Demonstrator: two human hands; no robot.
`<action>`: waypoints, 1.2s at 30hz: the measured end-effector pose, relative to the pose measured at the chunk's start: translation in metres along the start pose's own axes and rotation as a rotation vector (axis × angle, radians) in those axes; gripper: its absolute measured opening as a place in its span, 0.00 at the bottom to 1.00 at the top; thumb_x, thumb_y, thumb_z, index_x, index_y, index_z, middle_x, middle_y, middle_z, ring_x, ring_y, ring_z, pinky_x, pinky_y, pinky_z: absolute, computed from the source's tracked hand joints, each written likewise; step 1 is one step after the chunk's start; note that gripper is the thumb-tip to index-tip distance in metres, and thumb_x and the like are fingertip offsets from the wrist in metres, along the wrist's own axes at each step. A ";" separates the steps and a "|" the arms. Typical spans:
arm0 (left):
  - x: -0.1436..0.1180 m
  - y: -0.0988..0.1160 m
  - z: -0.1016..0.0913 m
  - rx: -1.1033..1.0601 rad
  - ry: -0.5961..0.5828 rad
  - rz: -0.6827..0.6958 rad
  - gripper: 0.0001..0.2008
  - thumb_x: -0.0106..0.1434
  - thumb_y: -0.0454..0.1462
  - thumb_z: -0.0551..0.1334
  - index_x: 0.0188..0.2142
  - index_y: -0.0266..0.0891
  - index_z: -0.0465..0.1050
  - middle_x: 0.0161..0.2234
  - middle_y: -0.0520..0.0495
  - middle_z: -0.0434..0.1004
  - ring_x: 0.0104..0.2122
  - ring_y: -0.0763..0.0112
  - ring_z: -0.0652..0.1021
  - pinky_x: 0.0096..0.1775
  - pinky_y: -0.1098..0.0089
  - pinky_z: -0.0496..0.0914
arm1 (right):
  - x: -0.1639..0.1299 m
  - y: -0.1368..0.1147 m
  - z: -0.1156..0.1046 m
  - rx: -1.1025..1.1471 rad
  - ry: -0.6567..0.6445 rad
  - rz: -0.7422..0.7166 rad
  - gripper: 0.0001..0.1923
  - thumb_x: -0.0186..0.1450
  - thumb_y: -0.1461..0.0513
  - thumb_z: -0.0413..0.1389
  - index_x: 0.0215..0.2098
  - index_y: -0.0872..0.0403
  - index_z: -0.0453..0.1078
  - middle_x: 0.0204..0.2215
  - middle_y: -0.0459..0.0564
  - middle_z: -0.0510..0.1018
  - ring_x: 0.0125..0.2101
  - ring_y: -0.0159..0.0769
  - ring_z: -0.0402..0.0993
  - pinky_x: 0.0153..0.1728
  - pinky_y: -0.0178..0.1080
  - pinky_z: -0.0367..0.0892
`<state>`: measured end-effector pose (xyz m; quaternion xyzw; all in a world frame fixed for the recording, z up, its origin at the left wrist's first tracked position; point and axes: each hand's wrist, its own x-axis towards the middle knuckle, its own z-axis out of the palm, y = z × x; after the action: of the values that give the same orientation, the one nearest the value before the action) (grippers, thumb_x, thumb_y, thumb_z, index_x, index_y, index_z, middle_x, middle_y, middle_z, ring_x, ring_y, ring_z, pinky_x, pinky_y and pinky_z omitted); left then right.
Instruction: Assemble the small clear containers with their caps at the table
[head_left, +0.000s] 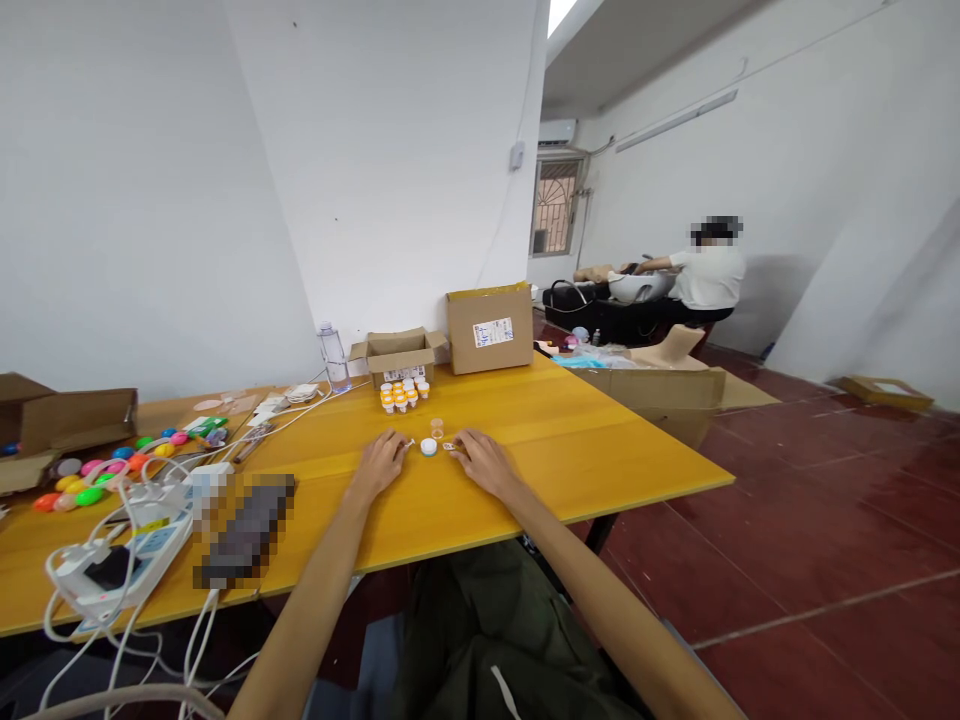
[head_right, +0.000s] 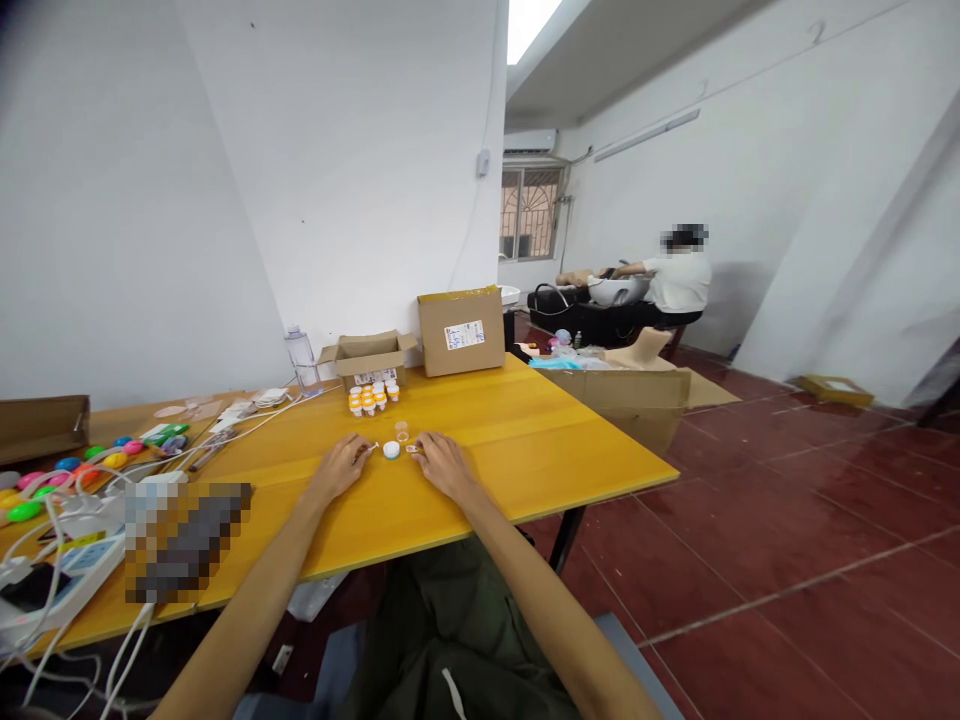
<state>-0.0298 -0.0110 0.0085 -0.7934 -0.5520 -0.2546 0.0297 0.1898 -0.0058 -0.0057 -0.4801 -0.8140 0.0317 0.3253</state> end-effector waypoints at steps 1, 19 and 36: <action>0.000 0.000 0.000 0.004 0.007 -0.001 0.10 0.64 0.35 0.51 0.36 0.44 0.71 0.36 0.45 0.74 0.40 0.64 0.75 0.42 0.66 0.68 | 0.000 0.000 0.001 -0.005 0.005 -0.021 0.06 0.63 0.66 0.54 0.39 0.51 0.70 0.39 0.51 0.77 0.41 0.38 0.72 0.43 0.37 0.64; 0.006 0.008 -0.001 -0.065 0.126 -0.127 0.10 0.64 0.37 0.53 0.32 0.43 0.73 0.33 0.45 0.77 0.35 0.63 0.76 0.37 0.67 0.66 | 0.003 0.001 0.006 -0.044 -0.028 -0.073 0.11 0.66 0.67 0.48 0.33 0.51 0.72 0.35 0.52 0.77 0.39 0.39 0.73 0.42 0.39 0.64; 0.028 0.039 0.011 -0.732 0.363 -0.152 0.09 0.58 0.42 0.59 0.30 0.39 0.74 0.28 0.50 0.78 0.29 0.70 0.76 0.31 0.71 0.68 | 0.029 -0.011 0.013 0.929 0.198 0.044 0.13 0.61 0.53 0.51 0.36 0.52 0.70 0.29 0.46 0.76 0.27 0.33 0.73 0.31 0.36 0.69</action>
<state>0.0162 0.0012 0.0203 -0.6510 -0.4678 -0.5711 -0.1764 0.1646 0.0148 0.0022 -0.3018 -0.6685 0.3533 0.5806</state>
